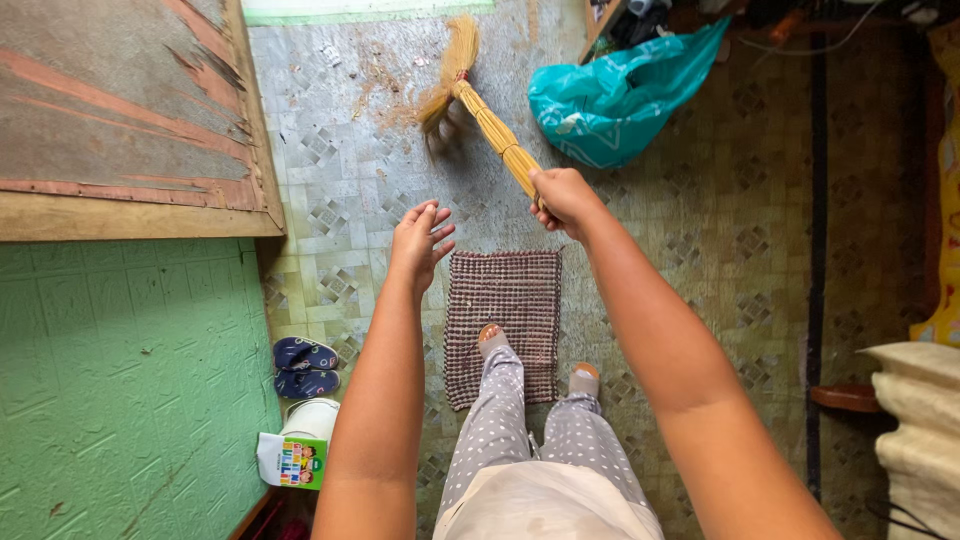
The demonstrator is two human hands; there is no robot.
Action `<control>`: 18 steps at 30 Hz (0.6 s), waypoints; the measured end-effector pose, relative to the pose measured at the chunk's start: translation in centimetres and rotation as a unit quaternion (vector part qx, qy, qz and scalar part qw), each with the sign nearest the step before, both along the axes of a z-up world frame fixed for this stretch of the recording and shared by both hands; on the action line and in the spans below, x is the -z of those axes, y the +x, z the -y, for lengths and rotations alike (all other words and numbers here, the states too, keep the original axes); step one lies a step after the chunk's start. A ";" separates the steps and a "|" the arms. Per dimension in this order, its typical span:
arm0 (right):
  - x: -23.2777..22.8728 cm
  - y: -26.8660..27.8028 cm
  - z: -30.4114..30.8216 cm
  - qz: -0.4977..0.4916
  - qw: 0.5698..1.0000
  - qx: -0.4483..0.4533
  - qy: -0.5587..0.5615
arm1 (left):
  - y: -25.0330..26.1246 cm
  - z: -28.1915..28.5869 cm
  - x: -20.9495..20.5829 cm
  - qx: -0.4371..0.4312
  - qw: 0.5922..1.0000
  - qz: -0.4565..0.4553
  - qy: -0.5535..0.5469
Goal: The person collects scattered trash and debris into a green plastic bag, then sweeps the floor with a broom. They also organize footwear by arranging shoes and sandals on a wooden platform.
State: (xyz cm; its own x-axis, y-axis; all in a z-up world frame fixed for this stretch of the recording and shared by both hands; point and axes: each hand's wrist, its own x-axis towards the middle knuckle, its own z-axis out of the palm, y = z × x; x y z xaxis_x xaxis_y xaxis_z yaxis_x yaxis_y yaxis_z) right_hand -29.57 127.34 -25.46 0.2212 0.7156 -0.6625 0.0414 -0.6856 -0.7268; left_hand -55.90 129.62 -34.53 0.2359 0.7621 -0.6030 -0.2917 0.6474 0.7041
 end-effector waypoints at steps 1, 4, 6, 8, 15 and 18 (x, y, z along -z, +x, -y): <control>-1.4 -0.4 0.0 -0.022 0.999 -0.027 -0.019 | -0.4 -0.3 -0.2 -0.006 1.000 -0.002 0.001; -3.8 -1.8 0.1 -0.124 0.988 -0.078 -0.052 | -0.8 -1.3 -0.6 -0.024 1.000 0.005 0.002; -4.0 -3.2 0.1 -0.242 0.966 -0.077 -0.045 | -1.0 -1.7 -0.6 -0.036 0.999 0.013 -0.001; -4.1 -4.2 -0.6 -0.173 0.982 -0.069 -0.033 | -1.6 -2.3 -0.7 -0.047 0.999 0.016 -0.001; -7.0 -3.6 -6.2 0.007 0.929 -0.349 -0.126 | -4.9 -5.0 0.0 -0.131 0.991 0.001 0.007; -6.9 -3.0 -9.7 -0.013 0.903 -0.395 -0.167 | -6.2 -5.7 0.4 -0.170 0.985 -0.004 -0.017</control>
